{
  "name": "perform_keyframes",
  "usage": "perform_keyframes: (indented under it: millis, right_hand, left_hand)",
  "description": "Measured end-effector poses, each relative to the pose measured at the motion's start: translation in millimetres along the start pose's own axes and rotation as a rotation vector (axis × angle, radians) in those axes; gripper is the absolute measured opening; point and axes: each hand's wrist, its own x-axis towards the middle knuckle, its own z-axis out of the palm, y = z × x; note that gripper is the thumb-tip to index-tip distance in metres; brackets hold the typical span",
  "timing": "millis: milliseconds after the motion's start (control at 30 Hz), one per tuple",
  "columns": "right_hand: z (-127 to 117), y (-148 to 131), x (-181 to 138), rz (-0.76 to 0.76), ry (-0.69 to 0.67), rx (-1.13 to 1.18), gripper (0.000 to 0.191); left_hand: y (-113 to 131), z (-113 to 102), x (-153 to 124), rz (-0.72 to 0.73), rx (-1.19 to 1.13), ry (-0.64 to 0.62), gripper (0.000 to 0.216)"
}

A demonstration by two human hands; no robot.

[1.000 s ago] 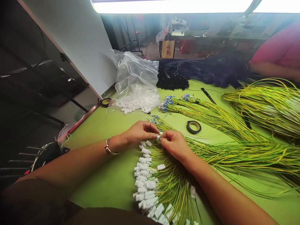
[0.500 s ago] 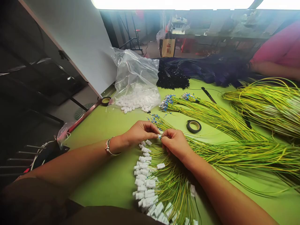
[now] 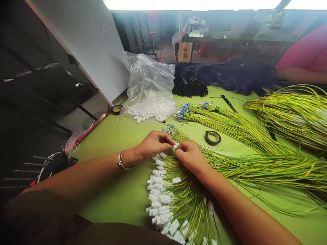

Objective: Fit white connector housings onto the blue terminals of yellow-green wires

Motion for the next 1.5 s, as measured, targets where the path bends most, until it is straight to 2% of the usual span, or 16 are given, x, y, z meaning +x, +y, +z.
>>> perform_keyframes:
  millis: [133,267,333,433,567,600,667,733,800,867,1000,1100,1267,1333,1400,1500]
  right_hand:
    - [3.3,0.3,0.2,-0.031,0.016,-0.044,0.006]
    - [-11.9,-1.9,4.0,0.028,-0.079,-0.116,0.013]
    - [-26.6,-1.2,8.2,-0.026,-0.054,-0.219,0.019]
    - [-44.5,3.1,14.5,-0.227,0.056,-0.465,0.018]
    - [-44.3,8.0,15.4,-0.349,0.041,-0.803,0.019]
    - [-41.3,8.4,14.6,-0.352,0.064,-0.870,0.018]
    - [-35.1,8.8,13.1,-0.333,0.122,-0.954,0.015]
    - [-31.3,9.3,12.8,-0.307,0.151,-0.981,0.014]
    - [-30.5,9.6,13.6,-0.302,0.142,-0.983,0.014]
    - [-31.2,9.1,14.2,-0.315,0.117,-0.987,0.014]
    - [-30.7,7.1,14.3,-0.376,0.222,-1.067,0.013]
    - [-28.8,9.8,18.1,-0.478,0.312,-1.092,0.029]
    - [-27.2,19.6,31.2,-0.406,0.278,-0.919,0.039]
    - [-26.3,21.2,33.8,-0.414,0.247,-0.878,0.039]
    - [-25.2,21.2,34.0,-0.447,0.213,-0.898,0.034]
    - [-23.4,19.7,32.3,-0.472,0.190,-0.910,0.026]
  left_hand:
    - [2.2,2.8,-1.1,0.062,0.080,-0.004,0.004]
    - [2.1,-0.6,0.7,0.053,0.137,-0.091,0.003]
    - [1.7,-3.6,0.5,0.019,0.178,-0.197,0.006]
    - [4.3,-7.5,-4.7,-0.017,0.245,-0.413,0.010]
    - [12.3,-7.7,-15.2,-0.021,0.287,-0.737,0.011]
    - [12.9,-6.6,-16.2,-0.025,0.285,-0.769,0.010]
    - [10.7,-3.4,-14.8,-0.059,0.263,-0.646,0.011]
    - [5.1,-0.4,-9.7,-0.067,0.290,-0.353,0.014]
    - [-0.9,1.0,-4.0,0.017,0.433,-0.102,0.010]
    - [-4.6,0.2,-0.3,0.144,0.631,0.000,0.010]
    - [-4.9,-9.4,2.2,0.250,0.862,0.071,0.029]
    - [-4.9,-23.8,7.9,0.277,0.977,0.135,0.047]
    - [-12.6,-44.3,26.2,0.434,1.012,0.124,0.068]
    - [-17.6,-46.8,31.9,0.524,1.042,0.050,0.062]
    - [-22.8,-46.8,35.1,0.598,1.084,-0.014,0.042]
    - [-27.6,-45.1,35.8,0.648,1.100,-0.004,0.015]
